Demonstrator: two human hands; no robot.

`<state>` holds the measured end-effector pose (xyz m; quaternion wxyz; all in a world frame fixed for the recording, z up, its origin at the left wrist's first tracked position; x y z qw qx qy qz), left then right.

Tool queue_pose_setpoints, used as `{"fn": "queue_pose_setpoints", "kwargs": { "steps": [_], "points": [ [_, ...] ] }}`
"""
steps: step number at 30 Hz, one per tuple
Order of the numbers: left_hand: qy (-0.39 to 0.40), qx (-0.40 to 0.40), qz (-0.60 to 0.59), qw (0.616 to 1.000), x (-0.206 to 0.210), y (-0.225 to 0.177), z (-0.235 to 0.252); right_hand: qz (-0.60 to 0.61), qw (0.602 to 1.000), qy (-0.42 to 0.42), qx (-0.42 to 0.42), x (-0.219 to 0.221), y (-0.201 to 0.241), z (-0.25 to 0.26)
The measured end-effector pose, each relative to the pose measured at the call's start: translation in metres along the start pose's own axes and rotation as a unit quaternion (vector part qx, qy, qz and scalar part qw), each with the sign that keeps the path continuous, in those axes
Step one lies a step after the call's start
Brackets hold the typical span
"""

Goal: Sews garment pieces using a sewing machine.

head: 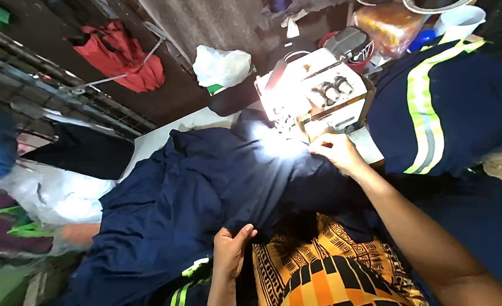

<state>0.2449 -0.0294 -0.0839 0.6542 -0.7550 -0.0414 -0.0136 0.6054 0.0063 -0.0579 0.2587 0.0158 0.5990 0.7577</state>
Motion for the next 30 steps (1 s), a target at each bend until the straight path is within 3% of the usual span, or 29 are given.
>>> {"fn": "queue_pose_setpoints", "kwargs": {
  "steps": [8,15,19,26,30],
  "points": [
    [0.007,-0.014,-0.028,0.999,0.006,0.008,-0.004,-0.003,1.0,-0.012,0.005,0.006,-0.002,0.001],
    [-0.043,-0.004,-0.018,0.999,-0.005,-0.001,0.007,-0.037,0.998,-0.019,0.04,0.012,0.003,0.0],
    [-0.057,0.056,0.039,0.996,-0.018,-0.024,0.03,-0.018,0.998,-0.031,0.047,0.02,0.009,-0.003],
    [-0.065,0.277,0.158,0.945,-0.007,-0.122,0.118,-0.016,0.99,-0.139,-0.003,0.036,0.019,-0.016],
    [-0.043,0.208,0.298,0.931,0.015,-0.101,0.135,0.012,0.985,-0.169,0.021,0.042,0.012,-0.022]
  ]
}}
Point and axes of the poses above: each hand's wrist, its own z-axis towards the middle knuckle, its own x-axis out of the palm, y = z × x, the point moved 7 cm from there along z, towards the middle knuckle, and after that the axes turned 2 degrees about -y, right-handed, at the moved point
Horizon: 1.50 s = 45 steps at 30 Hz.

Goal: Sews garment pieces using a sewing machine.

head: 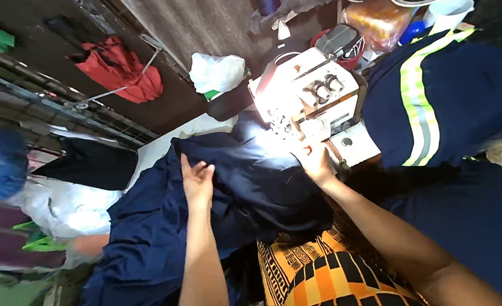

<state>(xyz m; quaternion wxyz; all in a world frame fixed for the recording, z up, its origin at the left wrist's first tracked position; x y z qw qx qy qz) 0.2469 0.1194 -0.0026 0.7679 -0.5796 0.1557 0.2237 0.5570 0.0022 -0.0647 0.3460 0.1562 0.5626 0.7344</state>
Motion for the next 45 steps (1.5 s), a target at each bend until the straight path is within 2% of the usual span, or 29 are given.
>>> {"fn": "queue_pose_setpoints", "kwargs": {
  "steps": [3,5,8,10,14,19,22,27,31,35,37,41,45],
  "points": [
    [-0.03,-0.005,-0.008,1.0,0.018,0.006,-0.05,0.098,0.992,0.04,0.069,0.003,-0.018,-0.008],
    [-0.019,-0.04,-0.021,0.999,0.029,0.023,-0.078,0.192,0.969,0.101,0.121,0.007,-0.031,-0.021],
    [-0.01,-0.066,-0.048,0.997,0.035,0.036,-0.088,0.24,0.939,0.185,0.162,0.006,-0.037,-0.044],
    [-0.026,-0.085,-0.124,0.988,0.031,0.032,-0.084,0.234,0.933,0.209,0.179,0.0,-0.034,-0.057],
    [0.013,-0.121,-0.275,0.954,0.026,0.032,-0.088,0.213,0.944,0.186,0.172,-0.01,-0.035,-0.068],
    [-0.004,-0.157,-0.274,0.949,0.019,0.045,-0.091,0.103,0.98,0.141,0.1,-0.022,-0.023,-0.063],
    [-0.005,-0.167,-0.267,0.949,0.024,0.05,-0.091,0.067,0.982,0.14,0.105,-0.021,-0.025,-0.062],
    [0.011,-0.165,-0.254,0.953,0.024,0.042,-0.095,0.115,0.973,0.131,0.152,-0.022,-0.034,-0.063],
    [0.051,-0.139,-0.282,0.948,0.019,0.03,-0.101,0.103,0.976,0.142,0.129,-0.026,-0.027,-0.062],
    [0.075,-0.128,-0.267,0.952,0.023,0.027,-0.103,0.109,0.957,0.197,0.182,-0.019,-0.027,-0.053],
    [0.071,-0.126,-0.244,0.959,0.027,0.029,-0.1,0.117,0.951,0.213,0.192,-0.014,-0.025,-0.047],
    [0.038,-0.116,-0.203,0.972,0.029,0.023,-0.092,0.136,0.966,0.179,0.131,-0.013,-0.028,-0.041],
    [0.006,-0.056,-0.226,0.972,0.02,0.013,-0.084,0.19,0.957,0.142,0.169,-0.021,-0.025,-0.042]
  ]
}}
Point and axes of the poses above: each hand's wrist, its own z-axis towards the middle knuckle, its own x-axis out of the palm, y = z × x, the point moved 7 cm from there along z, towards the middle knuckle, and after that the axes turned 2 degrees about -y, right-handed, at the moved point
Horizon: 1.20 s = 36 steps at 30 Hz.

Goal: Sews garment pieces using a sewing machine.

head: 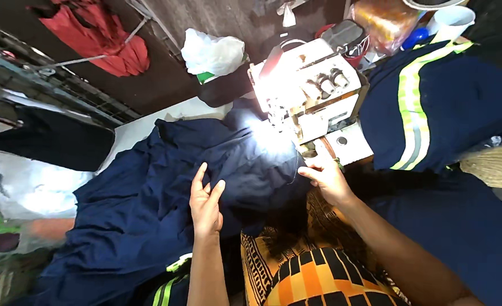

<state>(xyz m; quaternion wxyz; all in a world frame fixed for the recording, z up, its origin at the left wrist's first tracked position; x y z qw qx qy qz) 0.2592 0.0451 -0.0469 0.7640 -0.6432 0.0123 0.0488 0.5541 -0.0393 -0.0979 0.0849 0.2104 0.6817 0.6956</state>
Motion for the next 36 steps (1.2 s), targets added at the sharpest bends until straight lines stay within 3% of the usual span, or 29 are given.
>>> {"fn": "queue_pose_setpoints", "kwargs": {
  "steps": [4,12,20,26,36],
  "points": [
    [-0.007,0.057,0.005,0.998,-0.003,-0.015,0.001,-0.008,0.999,-0.034,-0.029,0.0,0.011,-0.004],
    [-0.005,0.071,0.032,0.997,-0.004,0.0,-0.001,-0.02,0.997,-0.07,-0.039,-0.001,-0.014,-0.006],
    [0.026,0.098,0.043,0.994,-0.004,0.004,-0.002,-0.016,0.997,-0.065,-0.036,0.0,-0.013,-0.008],
    [0.026,0.127,0.092,0.987,-0.002,-0.005,0.024,-0.055,0.994,-0.05,-0.084,0.014,0.003,0.01],
    [-0.004,0.07,0.13,0.989,0.002,-0.008,0.078,-0.133,0.984,-0.086,-0.076,0.022,0.02,0.041]
  ]
}}
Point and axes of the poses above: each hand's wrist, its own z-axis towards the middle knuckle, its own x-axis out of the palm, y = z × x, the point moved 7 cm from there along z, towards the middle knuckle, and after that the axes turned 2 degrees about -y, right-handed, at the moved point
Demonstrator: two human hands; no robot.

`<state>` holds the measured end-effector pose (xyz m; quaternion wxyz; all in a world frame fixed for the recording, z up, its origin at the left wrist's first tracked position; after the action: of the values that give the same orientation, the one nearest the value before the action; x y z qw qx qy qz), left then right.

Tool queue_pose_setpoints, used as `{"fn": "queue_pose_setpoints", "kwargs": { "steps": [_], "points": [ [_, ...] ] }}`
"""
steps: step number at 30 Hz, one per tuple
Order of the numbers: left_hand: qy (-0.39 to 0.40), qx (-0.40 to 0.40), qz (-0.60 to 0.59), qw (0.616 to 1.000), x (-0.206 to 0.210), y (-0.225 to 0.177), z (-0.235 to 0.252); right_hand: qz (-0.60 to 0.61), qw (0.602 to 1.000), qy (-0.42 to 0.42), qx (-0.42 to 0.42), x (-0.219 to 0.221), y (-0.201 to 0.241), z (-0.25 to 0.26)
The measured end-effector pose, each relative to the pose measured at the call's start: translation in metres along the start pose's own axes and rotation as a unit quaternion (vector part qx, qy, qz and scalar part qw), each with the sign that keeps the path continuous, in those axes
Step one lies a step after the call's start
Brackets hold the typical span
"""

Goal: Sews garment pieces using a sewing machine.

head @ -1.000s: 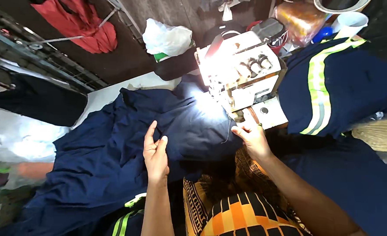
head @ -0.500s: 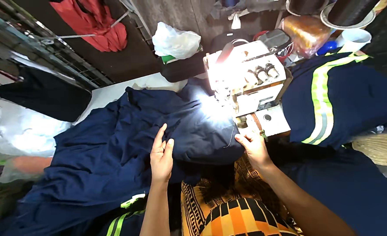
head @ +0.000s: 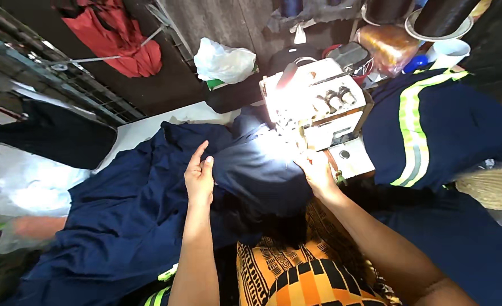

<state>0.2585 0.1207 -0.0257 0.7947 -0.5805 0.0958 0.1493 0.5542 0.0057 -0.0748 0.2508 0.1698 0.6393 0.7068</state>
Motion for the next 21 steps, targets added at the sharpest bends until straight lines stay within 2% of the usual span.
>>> {"fn": "queue_pose_setpoints", "kwargs": {
  "steps": [3,5,7,9,12,16,21],
  "points": [
    [-0.028,-0.031,-0.02,0.999,0.006,0.011,0.002,0.021,1.0,0.019,-0.011,0.002,-0.003,-0.004],
    [-0.015,-0.049,-0.056,0.997,0.007,0.019,-0.01,0.045,0.997,0.06,-0.005,0.003,-0.011,-0.012],
    [0.007,-0.087,-0.09,0.992,0.01,0.025,-0.029,0.067,0.991,0.114,0.025,0.003,-0.021,-0.027],
    [0.062,-0.094,-0.109,0.988,0.012,0.026,-0.047,0.076,0.981,0.161,0.074,-0.002,-0.029,-0.047],
    [0.045,-0.091,-0.106,0.989,0.004,0.02,-0.06,0.097,0.972,0.187,0.106,-0.009,-0.043,-0.071],
    [0.034,-0.053,-0.082,0.995,-0.009,0.002,-0.059,0.098,0.978,0.163,0.081,-0.017,-0.049,-0.077],
    [0.043,0.021,-0.082,0.996,-0.012,-0.02,-0.026,0.032,0.994,0.086,0.059,-0.016,-0.031,-0.046]
  ]
}}
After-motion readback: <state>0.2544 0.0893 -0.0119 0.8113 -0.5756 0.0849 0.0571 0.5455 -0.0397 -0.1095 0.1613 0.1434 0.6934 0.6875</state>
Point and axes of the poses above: each hand's wrist, its own z-axis towards the middle knuckle, its own x-axis out of the palm, y = z × x, the point moved 7 cm from there along z, towards the middle knuckle, and after that the axes turned 2 degrees about -y, right-handed, at the moved point
